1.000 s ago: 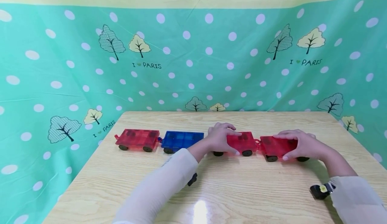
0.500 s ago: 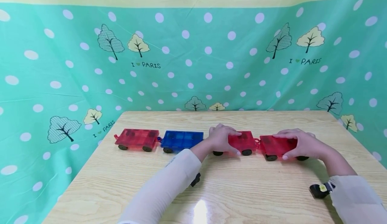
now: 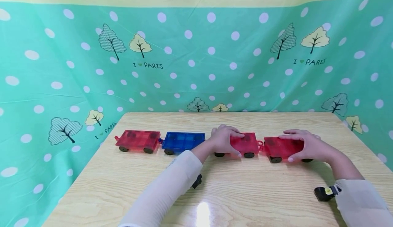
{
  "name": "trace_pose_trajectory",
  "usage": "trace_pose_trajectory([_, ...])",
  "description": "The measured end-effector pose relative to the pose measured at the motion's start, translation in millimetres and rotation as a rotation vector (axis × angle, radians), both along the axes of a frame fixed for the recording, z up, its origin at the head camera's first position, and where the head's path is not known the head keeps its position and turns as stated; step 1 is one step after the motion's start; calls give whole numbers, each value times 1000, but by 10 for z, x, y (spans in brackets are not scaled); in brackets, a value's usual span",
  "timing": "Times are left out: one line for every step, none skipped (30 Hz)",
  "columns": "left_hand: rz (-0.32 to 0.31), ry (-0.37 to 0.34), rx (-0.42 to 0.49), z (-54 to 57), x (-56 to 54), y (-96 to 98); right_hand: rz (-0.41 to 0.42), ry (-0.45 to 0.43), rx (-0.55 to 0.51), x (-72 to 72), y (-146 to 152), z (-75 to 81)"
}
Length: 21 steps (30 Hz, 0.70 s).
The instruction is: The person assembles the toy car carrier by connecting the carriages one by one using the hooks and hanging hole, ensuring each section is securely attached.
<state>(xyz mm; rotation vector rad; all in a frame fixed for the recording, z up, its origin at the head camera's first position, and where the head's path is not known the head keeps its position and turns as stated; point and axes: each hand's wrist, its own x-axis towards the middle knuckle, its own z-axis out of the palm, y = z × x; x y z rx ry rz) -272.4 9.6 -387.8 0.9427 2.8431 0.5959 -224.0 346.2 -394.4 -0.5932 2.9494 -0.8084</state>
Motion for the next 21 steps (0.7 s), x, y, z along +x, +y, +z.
trace_pose_trajectory([-1,-2,-2,6,-1,-4,3,-3,-8,6,8,1])
trace_pose_trajectory([-2,-3,-5,10,-4,-9,6,-5,-15,11,13,4])
trace_pose_trajectory([-4,-6,-5,17,-6,-12,9,-6,-25,14,23,7])
trace_pose_trajectory([-6,-4,-7,25,-7,-16,13,-7,-34,16,33,9])
trace_pose_trajectory([-8,-6,-7,34,-9,-18,17,-2,-43,15,43,11])
trace_pose_trajectory([-10,-6,-9,42,-12,-20,19,1,-51,13,55,12])
trace_pose_trajectory([-12,-4,-10,51,-14,-23,20,3,-59,12,69,13])
trace_pose_trajectory([-17,-2,-11,62,-16,-26,19,3,-68,11,83,15])
trace_pose_trajectory([-21,0,-11,74,-17,-28,18,-1,-75,7,96,14])
trace_pose_trajectory([-25,3,-13,85,-20,-32,17,-4,-82,4,108,15])
trace_pose_trajectory([-28,4,-14,97,-23,-36,16,-8,-86,1,116,15])
trace_pose_trajectory([-30,5,-15,109,-26,-41,13,-16,-86,-2,123,17])
trace_pose_trajectory([-33,7,-17,123,-27,-46,10,-22,-85,-4,126,18])
trace_pose_trajectory([-35,9,-18,137,-30,-51,6,-27,-81,-7,127,18])
trace_pose_trajectory([-36,8,-18,148,-32,-56,2,-32,-77,-10,125,18])
trace_pose_trajectory([-38,7,-18,160,-34,-60,-4,-34,-69,-14,122,20])
trace_pose_trajectory([-38,6,-18,174,-35,-63,-11,-39,-64,-18,117,20])
trace_pose_trajectory([-38,3,-18,184,-35,-68,-20,-44,-59,-23,111,19])
trace_pose_trajectory([-38,1,-21,194,-35,-71,-28,-47,-56,-28,106,18])
trace_pose_trajectory([-37,-2,-22,202,-35,-73,-37,-51,-53,-33,99,16])
trace_pose_trajectory([-36,-5,-23,207,-34,-77,-46,-56,-54,-38,94,13])
